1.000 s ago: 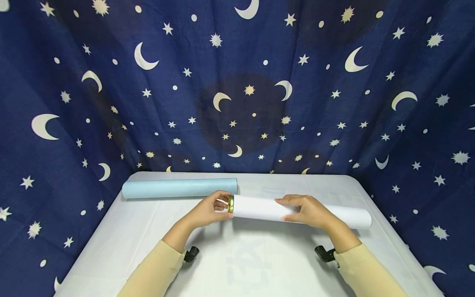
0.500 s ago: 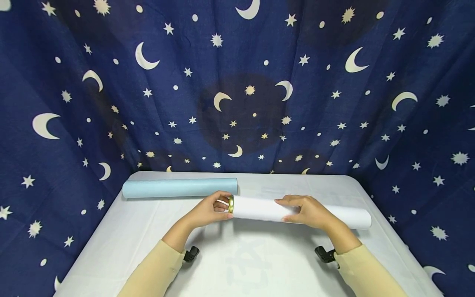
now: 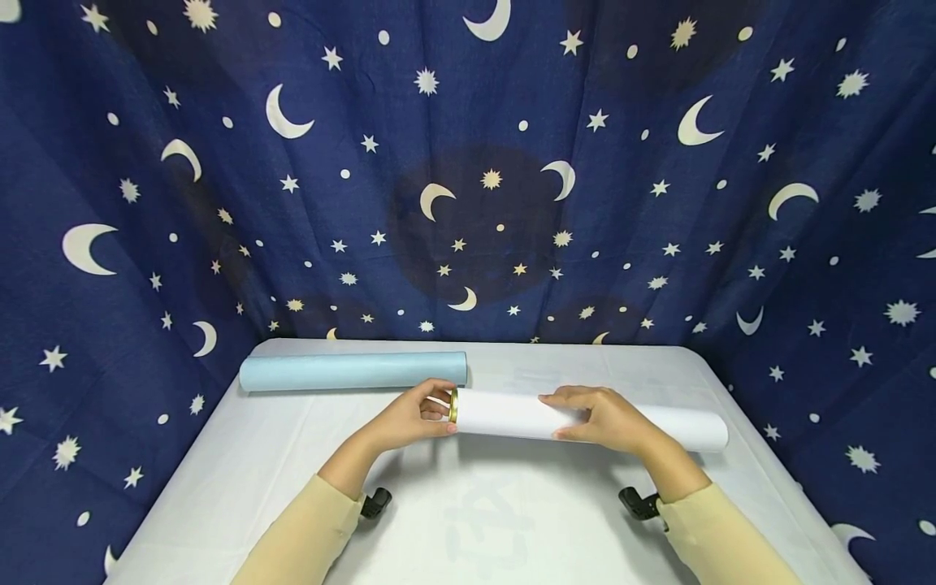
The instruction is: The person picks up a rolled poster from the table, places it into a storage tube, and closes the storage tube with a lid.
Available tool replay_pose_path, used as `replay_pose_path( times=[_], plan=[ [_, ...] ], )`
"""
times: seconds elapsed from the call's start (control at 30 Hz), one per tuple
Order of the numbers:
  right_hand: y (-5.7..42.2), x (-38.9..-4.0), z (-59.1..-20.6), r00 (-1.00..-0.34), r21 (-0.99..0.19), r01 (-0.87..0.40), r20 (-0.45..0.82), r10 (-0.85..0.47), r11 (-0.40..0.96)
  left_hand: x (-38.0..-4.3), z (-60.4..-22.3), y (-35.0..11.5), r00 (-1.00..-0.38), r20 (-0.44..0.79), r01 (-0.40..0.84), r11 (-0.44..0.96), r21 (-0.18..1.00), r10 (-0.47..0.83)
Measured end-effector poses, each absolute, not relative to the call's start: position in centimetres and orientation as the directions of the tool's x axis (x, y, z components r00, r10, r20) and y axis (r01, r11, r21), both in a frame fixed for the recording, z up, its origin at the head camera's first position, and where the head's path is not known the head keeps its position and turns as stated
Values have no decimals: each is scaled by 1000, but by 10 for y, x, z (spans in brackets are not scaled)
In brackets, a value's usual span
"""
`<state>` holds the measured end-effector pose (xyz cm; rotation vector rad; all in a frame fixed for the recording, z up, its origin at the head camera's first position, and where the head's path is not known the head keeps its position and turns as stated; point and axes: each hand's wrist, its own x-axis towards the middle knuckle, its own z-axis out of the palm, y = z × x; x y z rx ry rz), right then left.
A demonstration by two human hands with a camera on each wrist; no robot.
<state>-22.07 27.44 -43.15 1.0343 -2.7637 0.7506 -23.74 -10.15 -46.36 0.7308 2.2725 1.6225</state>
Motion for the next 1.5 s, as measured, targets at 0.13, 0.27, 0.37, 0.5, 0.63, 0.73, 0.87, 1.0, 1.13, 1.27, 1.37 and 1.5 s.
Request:
replay_pose_path(
  times=[0.13,0.27,0.37,0.5,0.63,0.73,0.87,1.0,1.13,1.27,1.37,1.5],
  plan=[
    [275,-221,-434,-759,-410,-647,269,-593,643,-237,-465,-102,-841,78,249,255,934,535],
    [274,-220,-435,-752,-416,-655,279,-597,631,-236,-466,-102,-846,77,235,238,942,528],
    [273,-220,-434,-753,-419,-653,273,-598,631,-235,-466,-102,-851,79,221,218,951,520],
    [272,-220,-433,-754,-409,-653,275,-597,637,-235,-465,-103,-860,86,216,206,955,504],
    [271,-220,-434,-748,-422,-659,288,-598,622,-235,-463,-103,-866,93,218,204,954,491],
    [270,-220,-435,-744,-429,-663,294,-600,613,-235,-462,-104,-870,92,212,199,957,485],
    [269,-219,-437,-747,-420,-660,288,-599,622,-234,-463,-104,-878,83,199,200,959,471],
    [268,-219,-439,-753,-425,-654,284,-593,626,-234,-465,-104,-884,85,196,200,960,461],
    [268,-218,-440,-751,-429,-656,290,-593,621,-234,-466,-104,-887,89,200,203,959,454],
    [267,-219,-441,-752,-425,-655,286,-594,625,-233,-467,-104,-891,82,195,213,957,446],
    [267,-219,-441,-750,-424,-657,285,-597,623,-233,-468,-104,-894,82,192,212,958,440],
    [267,-219,-441,-744,-422,-665,292,-602,617,-233,-470,-103,-896,86,186,193,963,436]
  ],
)
